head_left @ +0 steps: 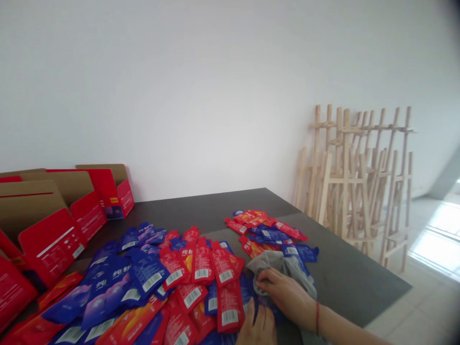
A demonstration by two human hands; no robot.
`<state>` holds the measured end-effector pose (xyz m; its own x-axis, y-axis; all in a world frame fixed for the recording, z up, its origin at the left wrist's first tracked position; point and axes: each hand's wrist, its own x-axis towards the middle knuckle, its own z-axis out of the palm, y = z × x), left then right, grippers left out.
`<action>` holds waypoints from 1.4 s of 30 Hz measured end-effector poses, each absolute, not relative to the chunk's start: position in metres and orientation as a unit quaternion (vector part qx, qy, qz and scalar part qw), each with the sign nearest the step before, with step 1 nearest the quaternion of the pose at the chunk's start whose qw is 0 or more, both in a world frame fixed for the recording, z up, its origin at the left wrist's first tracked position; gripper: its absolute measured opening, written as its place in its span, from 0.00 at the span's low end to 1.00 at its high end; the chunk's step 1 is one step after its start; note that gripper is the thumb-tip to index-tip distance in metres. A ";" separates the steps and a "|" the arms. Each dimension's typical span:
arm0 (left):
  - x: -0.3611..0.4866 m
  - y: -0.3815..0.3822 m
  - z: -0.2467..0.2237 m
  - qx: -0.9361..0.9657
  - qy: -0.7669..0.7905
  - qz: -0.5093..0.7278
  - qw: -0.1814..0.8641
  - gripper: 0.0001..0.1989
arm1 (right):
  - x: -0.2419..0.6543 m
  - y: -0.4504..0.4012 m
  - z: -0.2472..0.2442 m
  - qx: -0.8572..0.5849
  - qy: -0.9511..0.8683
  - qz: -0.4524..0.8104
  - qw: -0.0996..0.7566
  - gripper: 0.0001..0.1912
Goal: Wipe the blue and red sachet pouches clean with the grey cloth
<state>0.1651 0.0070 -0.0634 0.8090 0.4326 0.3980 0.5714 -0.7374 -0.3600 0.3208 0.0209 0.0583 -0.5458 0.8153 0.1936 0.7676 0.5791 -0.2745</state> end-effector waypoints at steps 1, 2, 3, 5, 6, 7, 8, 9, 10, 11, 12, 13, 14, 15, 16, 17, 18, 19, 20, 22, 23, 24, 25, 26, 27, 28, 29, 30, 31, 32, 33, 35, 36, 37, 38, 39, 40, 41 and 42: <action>0.165 0.007 -0.064 -0.916 -0.271 -0.154 0.253 0.15 | 0.324 0.010 0.060 -0.444 -0.880 0.091 0.142 0.23; 0.166 0.007 -0.064 -0.912 -0.269 -0.162 0.266 0.14 | 0.328 -0.001 0.061 -0.438 -0.883 0.105 0.131 0.21; 0.167 0.007 -0.063 -0.909 -0.266 -0.167 0.275 0.14 | 0.332 -0.010 0.063 -0.435 -0.884 0.117 0.123 0.21; 0.169 0.007 -0.062 -0.911 -0.258 -0.159 0.280 0.14 | 0.339 -0.021 0.065 -0.431 -0.884 0.134 0.123 0.21; 0.171 0.007 -0.061 -0.913 -0.259 -0.147 0.277 0.14 | 0.342 -0.023 0.065 -0.428 -0.884 0.138 0.130 0.22; 0.173 0.007 -0.059 -0.915 -0.264 -0.132 0.274 0.14 | 0.343 -0.022 0.065 -0.426 -0.883 0.138 0.139 0.23; 0.174 0.006 -0.057 -0.917 -0.271 -0.119 0.268 0.14 | 0.343 -0.018 0.065 -0.431 -0.880 0.133 0.151 0.23; 0.175 0.006 -0.055 -0.917 -0.281 -0.107 0.261 0.15 | 0.341 -0.012 0.064 -0.439 -0.875 0.126 0.159 0.24; 0.175 0.006 -0.053 -0.917 -0.292 -0.099 0.252 0.15 | 0.338 -0.005 0.062 -0.450 -0.870 0.119 0.165 0.24; 0.173 0.006 -0.050 -0.919 -0.297 -0.096 0.242 0.15 | 0.334 0.004 0.061 -0.463 -0.863 0.111 0.168 0.24; 0.171 0.006 -0.046 -0.922 -0.294 -0.097 0.233 0.16 | 0.330 0.014 0.060 -0.478 -0.855 0.105 0.170 0.24; 0.168 0.006 -0.043 -0.927 -0.283 -0.102 0.227 0.16 | 0.326 0.023 0.059 -0.492 -0.848 0.100 0.168 0.24; 0.163 0.006 -0.040 -0.930 -0.270 -0.109 0.225 0.16 | 0.322 0.032 0.059 -0.505 -0.841 0.094 0.167 0.23; 0.159 0.007 -0.037 -0.932 -0.255 -0.118 0.229 0.15 | 0.318 0.039 0.058 -0.516 -0.836 0.088 0.164 0.23; 0.155 0.007 -0.035 -0.932 -0.241 -0.129 0.239 0.15 | 0.315 0.045 0.058 -0.523 -0.833 0.082 0.160 0.22; 0.151 0.007 -0.034 -0.929 -0.229 -0.140 0.254 0.14 | 0.314 0.048 0.058 -0.524 -0.834 0.076 0.154 0.22; 0.149 0.007 -0.035 -0.925 -0.221 -0.149 0.271 0.13 | 0.313 0.049 0.059 -0.520 -0.838 0.071 0.148 0.23; 0.148 0.006 -0.037 -0.921 -0.215 -0.155 0.287 0.13 | 0.312 0.046 0.060 -0.512 -0.844 0.067 0.142 0.24; 0.149 0.005 -0.040 -0.917 -0.214 -0.156 0.299 0.12 | 0.313 0.042 0.061 -0.501 -0.852 0.065 0.134 0.24; 0.154 0.002 -0.049 -0.912 -0.234 -0.145 0.303 0.11 | 0.315 0.026 0.065 -0.473 -0.870 0.067 0.120 0.25; 0.158 0.000 -0.053 -0.911 -0.250 -0.137 0.299 0.11 | 0.317 0.016 0.068 -0.457 -0.879 0.073 0.114 0.25; 0.161 -0.002 -0.056 -0.908 -0.265 -0.134 0.294 0.12 | 0.319 0.006 0.071 -0.443 -0.886 0.081 0.108 0.23; 0.165 -0.003 -0.059 -0.907 -0.271 -0.136 0.292 0.12 | 0.322 -0.003 0.074 -0.431 -0.892 0.090 0.102 0.22; 0.167 -0.004 -0.060 -0.907 -0.269 -0.142 0.292 0.12 | 0.325 -0.011 0.077 -0.423 -0.895 0.100 0.096 0.21; 0.168 -0.004 -0.060 -0.908 -0.261 -0.148 0.294 0.12 | 0.329 -0.018 0.080 -0.418 -0.897 0.110 0.091 0.20; 0.169 -0.004 -0.058 -0.908 -0.253 -0.151 0.297 0.13 | 0.332 -0.022 0.082 -0.416 -0.897 0.116 0.089 0.21; 0.168 -0.003 -0.055 -0.909 -0.246 -0.151 0.300 0.13 | 0.334 -0.023 0.083 -0.417 -0.897 0.118 0.089 0.22; 0.167 -0.002 -0.052 -0.911 -0.240 -0.146 0.301 0.13 | 0.335 -0.021 0.083 -0.421 -0.895 0.116 0.093 0.23; 0.165 -0.001 -0.049 -0.915 -0.231 -0.140 0.299 0.12 | 0.334 -0.017 0.082 -0.429 -0.891 0.109 0.098 0.25; 0.163 0.000 -0.045 -0.919 -0.220 -0.136 0.297 0.12 | 0.332 -0.010 0.081 -0.441 -0.886 0.099 0.103 0.26; 0.161 0.000 -0.043 -0.923 -0.209 -0.132 0.294 0.12 | 0.328 -0.001 0.079 -0.455 -0.880 0.086 0.107 0.27; 0.160 0.000 -0.041 -0.924 -0.206 -0.129 0.294 0.11 | 0.319 0.019 0.074 -0.482 -0.867 0.067 0.106 0.25; 0.159 0.000 -0.041 -0.920 -0.217 -0.130 0.299 0.11 | 0.314 0.029 0.071 -0.494 -0.861 0.062 0.103 0.24; 0.159 0.000 -0.042 -0.914 -0.229 -0.135 0.305 0.12 | 0.310 0.037 0.069 -0.504 -0.856 0.059 0.100 0.23; 0.158 0.000 -0.043 -0.909 -0.236 -0.144 0.312 0.12 | 0.308 0.044 0.067 -0.513 -0.851 0.057 0.098 0.23; 0.158 0.000 -0.044 -0.906 -0.234 -0.157 0.317 0.12 | 0.306 0.048 0.065 -0.520 -0.847 0.056 0.097 0.22; 0.156 0.001 -0.045 -0.905 -0.224 -0.170 0.319 0.12 | 0.307 0.049 0.065 -0.524 -0.844 0.055 0.099 0.23; 0.155 0.002 -0.045 -0.907 -0.212 -0.181 0.317 0.12 | 0.309 0.048 0.064 -0.522 -0.845 0.055 0.102 0.23; 0.154 0.003 -0.044 -0.908 -0.204 -0.186 0.314 0.11 | 0.313 0.044 0.064 -0.515 -0.849 0.058 0.103 0.24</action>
<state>0.1537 0.0029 -0.0441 0.8476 0.2541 0.4659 0.4875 -0.7196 -0.4944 0.3128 0.0441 0.0643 -0.4477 0.8866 0.1159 0.8627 0.4624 -0.2049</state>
